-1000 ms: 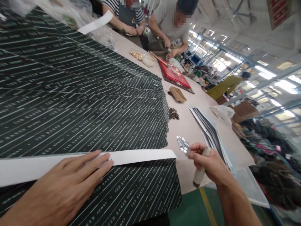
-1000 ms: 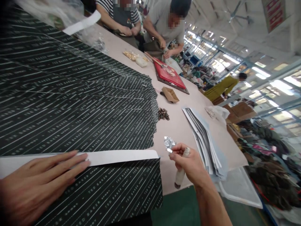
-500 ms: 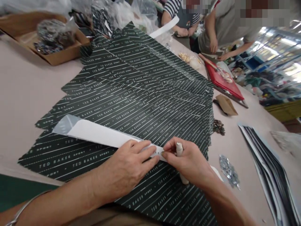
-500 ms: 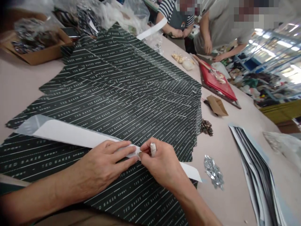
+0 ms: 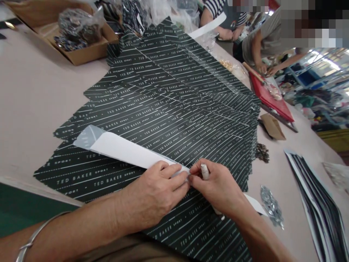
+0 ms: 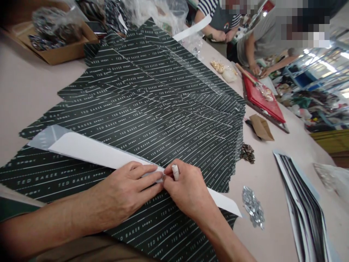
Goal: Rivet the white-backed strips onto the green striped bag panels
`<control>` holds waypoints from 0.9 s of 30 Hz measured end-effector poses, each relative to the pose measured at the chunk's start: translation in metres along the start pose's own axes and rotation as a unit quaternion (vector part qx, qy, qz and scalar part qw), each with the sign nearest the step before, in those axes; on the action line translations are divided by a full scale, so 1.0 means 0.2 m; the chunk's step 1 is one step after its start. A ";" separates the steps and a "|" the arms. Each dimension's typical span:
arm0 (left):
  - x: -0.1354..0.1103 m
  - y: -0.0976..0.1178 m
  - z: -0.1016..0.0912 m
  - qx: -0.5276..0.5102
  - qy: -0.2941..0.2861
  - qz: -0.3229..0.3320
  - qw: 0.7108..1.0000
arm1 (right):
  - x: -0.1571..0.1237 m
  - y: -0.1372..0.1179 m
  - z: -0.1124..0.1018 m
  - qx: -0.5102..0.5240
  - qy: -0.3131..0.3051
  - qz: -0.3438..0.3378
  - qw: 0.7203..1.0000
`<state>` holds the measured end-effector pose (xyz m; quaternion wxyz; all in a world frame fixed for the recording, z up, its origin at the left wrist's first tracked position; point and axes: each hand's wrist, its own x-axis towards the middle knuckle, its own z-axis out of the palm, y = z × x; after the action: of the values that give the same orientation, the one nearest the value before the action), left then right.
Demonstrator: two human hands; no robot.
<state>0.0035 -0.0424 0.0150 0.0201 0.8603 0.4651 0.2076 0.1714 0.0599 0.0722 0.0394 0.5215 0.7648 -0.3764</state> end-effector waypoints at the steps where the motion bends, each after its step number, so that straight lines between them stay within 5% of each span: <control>1: 0.00 0.00 0.00 0.001 0.000 0.003 1.000 | 0.00 -0.01 0.00 -0.003 0.001 0.006 1.000; 10: 0.00 0.00 0.01 0.006 0.005 0.010 1.000 | 0.01 0.00 -0.01 -0.011 0.001 -0.018 1.000; 13: 0.00 0.00 0.00 0.008 0.013 0.013 1.000 | -0.04 0.04 -0.05 0.087 -0.008 -0.006 0.996; 15: 0.00 0.00 -0.01 0.007 0.015 0.013 1.000 | -0.10 0.07 -0.09 0.205 0.046 0.012 0.978; 17: 0.00 -0.01 -0.02 0.006 0.011 0.016 1.000 | -0.16 0.08 -0.13 0.346 0.129 -0.004 0.929; 20: 0.01 -0.01 -0.02 0.007 0.000 0.015 1.000 | -0.22 0.07 -0.16 0.519 0.224 -0.071 0.822; 24: 0.02 -0.01 -0.02 0.000 -0.019 0.004 1.000 | -0.18 0.06 -0.11 0.655 0.285 -0.115 0.690; 27: 0.03 0.00 -0.02 0.003 -0.026 -0.007 1.000 | -0.09 0.08 -0.06 0.719 0.303 -0.097 0.618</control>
<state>0.0038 -0.0386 0.0212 0.0311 0.8622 0.4709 0.1842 0.1959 0.0567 0.0800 -0.6187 0.3906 0.2649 -0.6281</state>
